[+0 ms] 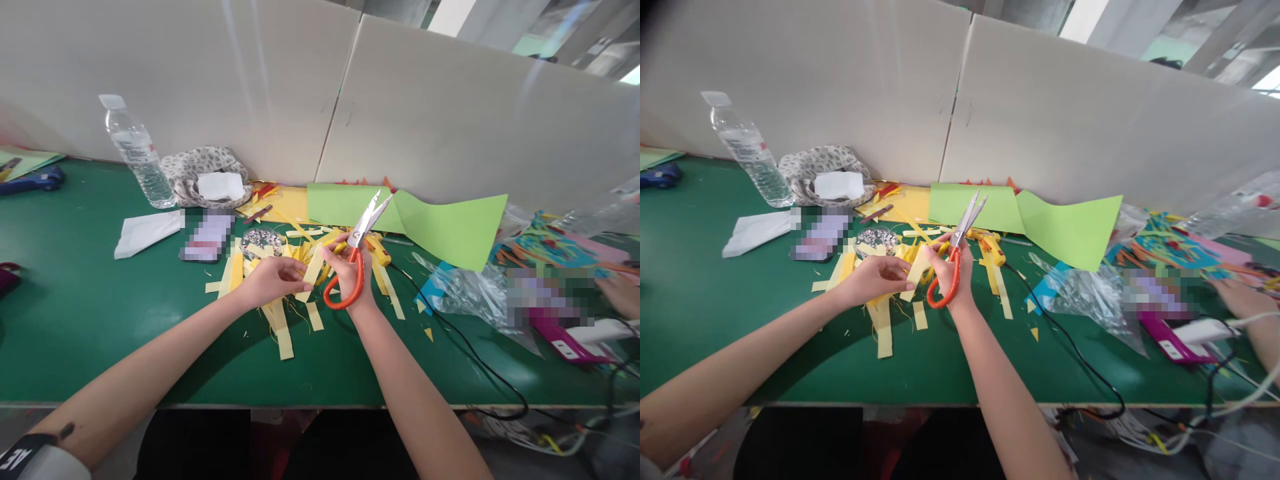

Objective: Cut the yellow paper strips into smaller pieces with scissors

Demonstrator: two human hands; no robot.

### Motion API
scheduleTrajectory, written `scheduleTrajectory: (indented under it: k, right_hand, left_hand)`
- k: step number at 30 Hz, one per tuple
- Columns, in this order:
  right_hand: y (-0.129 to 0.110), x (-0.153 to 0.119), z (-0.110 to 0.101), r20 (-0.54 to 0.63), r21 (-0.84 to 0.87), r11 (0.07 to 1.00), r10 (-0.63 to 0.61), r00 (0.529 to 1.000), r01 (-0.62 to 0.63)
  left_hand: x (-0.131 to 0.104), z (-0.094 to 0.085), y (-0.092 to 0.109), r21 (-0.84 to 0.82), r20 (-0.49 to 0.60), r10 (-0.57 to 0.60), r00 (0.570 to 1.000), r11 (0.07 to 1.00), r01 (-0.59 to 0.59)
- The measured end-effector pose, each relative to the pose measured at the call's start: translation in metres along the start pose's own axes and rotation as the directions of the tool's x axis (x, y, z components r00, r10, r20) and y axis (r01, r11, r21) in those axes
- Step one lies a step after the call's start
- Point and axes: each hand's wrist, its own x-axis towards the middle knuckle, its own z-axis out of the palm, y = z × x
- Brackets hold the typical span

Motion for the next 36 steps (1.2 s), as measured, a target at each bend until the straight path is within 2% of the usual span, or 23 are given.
scheduleTrajectory:
  k: [11,30,36]
  right_hand:
    - [-0.0005,0.0002,0.0004,-0.036,0.016,1.0,-0.004,0.999,0.005]
    - [0.0026,0.0006,-0.0003,-0.023,0.003,1.0,-0.02,1.0,0.02]
    - [0.0001,0.0005,0.0008,-0.058,0.022,1.0,0.001,0.998,0.0]
  left_hand:
    - [0.0023,-0.0008,-0.0024,0.017,-0.026,0.012,1.0,1.0,-0.011]
    - [0.0007,-0.0005,0.0022,-0.027,0.001,-0.021,1.0,0.999,0.021]
    - [0.0005,-0.0007,0.0013,-0.039,0.021,-0.016,1.0,0.999,0.017]
